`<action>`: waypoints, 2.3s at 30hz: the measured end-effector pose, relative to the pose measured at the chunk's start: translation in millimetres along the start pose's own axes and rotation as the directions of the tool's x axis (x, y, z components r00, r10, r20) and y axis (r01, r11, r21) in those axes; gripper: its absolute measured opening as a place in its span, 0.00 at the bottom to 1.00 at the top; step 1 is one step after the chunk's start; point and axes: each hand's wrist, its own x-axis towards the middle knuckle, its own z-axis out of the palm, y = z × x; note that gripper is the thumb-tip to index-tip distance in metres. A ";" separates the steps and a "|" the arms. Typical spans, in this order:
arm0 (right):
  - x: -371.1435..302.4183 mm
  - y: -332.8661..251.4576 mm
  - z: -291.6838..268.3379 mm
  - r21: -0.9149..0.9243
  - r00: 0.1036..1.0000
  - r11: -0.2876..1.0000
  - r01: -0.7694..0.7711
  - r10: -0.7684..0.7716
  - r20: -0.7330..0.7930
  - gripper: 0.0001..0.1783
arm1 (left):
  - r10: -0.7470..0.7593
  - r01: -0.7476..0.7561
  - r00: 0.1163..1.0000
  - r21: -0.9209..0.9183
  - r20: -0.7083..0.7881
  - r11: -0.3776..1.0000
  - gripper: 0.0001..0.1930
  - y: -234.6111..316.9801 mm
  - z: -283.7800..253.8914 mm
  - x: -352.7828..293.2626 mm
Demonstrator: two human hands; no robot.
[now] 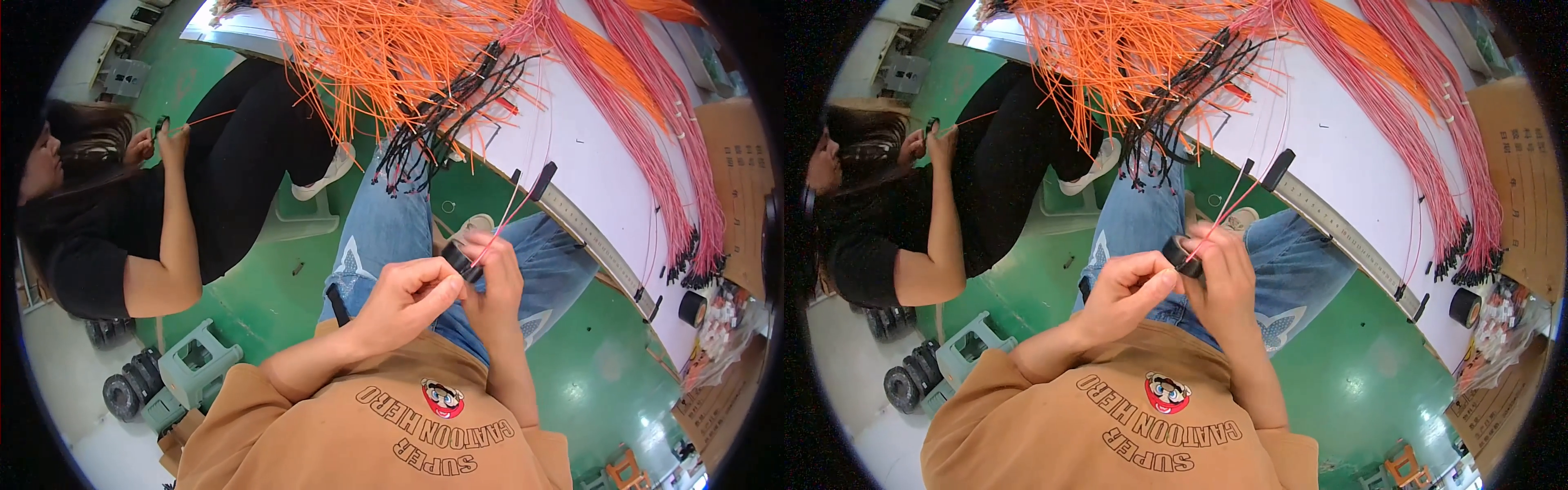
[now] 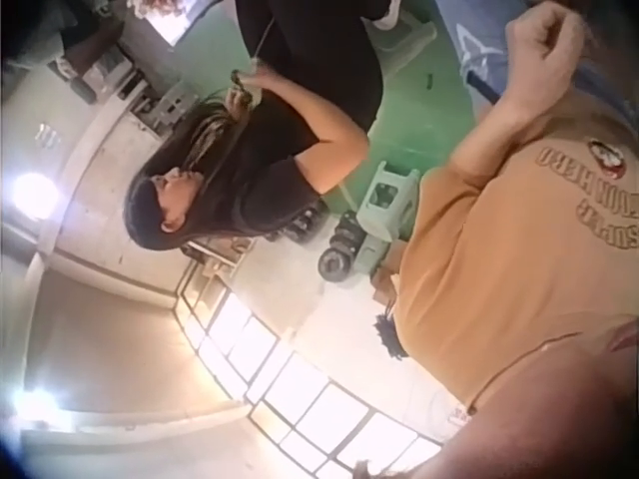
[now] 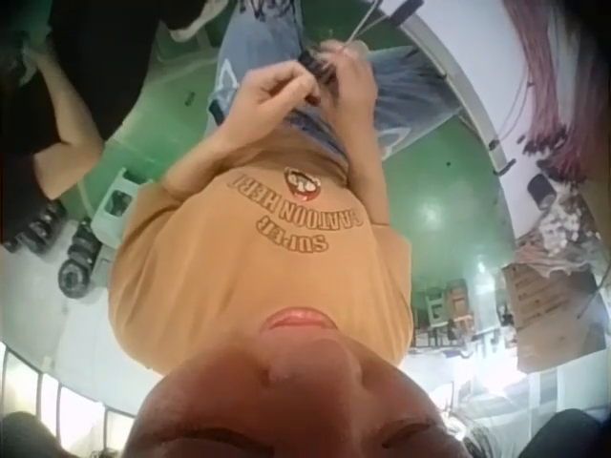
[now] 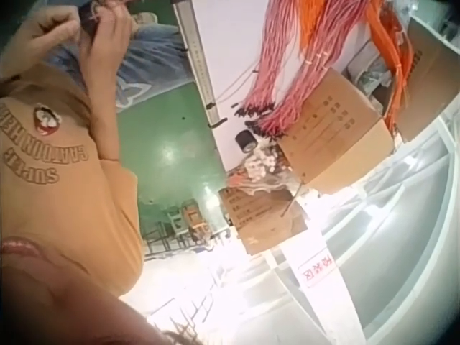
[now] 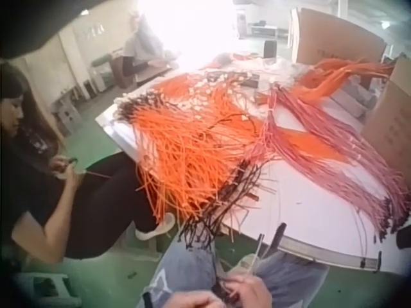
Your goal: Measuring wires with a ruler and attaching connectors and tape to assemble wire harnesses.
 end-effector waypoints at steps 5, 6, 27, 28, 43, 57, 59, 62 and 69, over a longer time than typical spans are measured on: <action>-7.0 2.4 -8.4 -0.004 0.996 0.999 0.043 -0.043 -0.075 0.16 | 0.470 -0.332 0.882 0.656 -0.040 0.678 0.05 -10.4 -7.3 7.6; -6.4 -1.5 -11.6 0.015 0.996 1.000 -0.019 0.020 -0.086 0.17 | 0.543 -0.355 0.840 0.741 -0.014 0.569 0.05 -12.7 -6.2 6.2; 12.4 14.2 -2.1 0.036 0.986 0.992 0.123 -0.126 0.106 0.15 | 0.176 -0.110 0.969 0.329 -0.176 0.938 0.06 10.0 -17.5 -2.3; 12.9 12.4 -7.5 0.012 0.980 0.990 0.144 -0.144 0.134 0.14 | 0.360 -0.219 0.912 0.509 -0.196 0.833 0.05 5.6 -19.5 -1.9; 26.2 -20.4 -10.5 0.194 0.983 0.969 -0.155 0.171 -0.073 0.18 | 0.105 -0.037 0.964 0.269 -0.243 0.962 0.06 26.8 -4.4 -14.9; 49.4 -33.1 -20.0 -0.027 0.995 1.000 0.008 -0.010 -0.098 0.16 | 0.676 -0.284 0.728 0.847 -0.114 0.449 0.09 8.8 -9.3 -11.8; 68.4 -38.4 -0.9 -0.142 0.990 0.989 0.035 -0.053 -0.127 0.15 | 0.717 -0.305 0.693 0.868 -0.081 0.392 0.09 8.3 -8.4 -8.7; 71.7 -44.3 -3.2 -0.228 0.993 0.973 0.027 -0.052 -0.106 0.13 | 0.646 -0.314 0.759 0.824 -0.080 0.471 0.08 8.8 -8.8 -12.9; 26.8 -4.7 -11.3 0.373 0.964 0.890 -0.263 0.226 0.140 0.28 | -0.089 0.077 0.989 -0.101 -0.120 0.992 0.15 19.4 -16.8 -12.2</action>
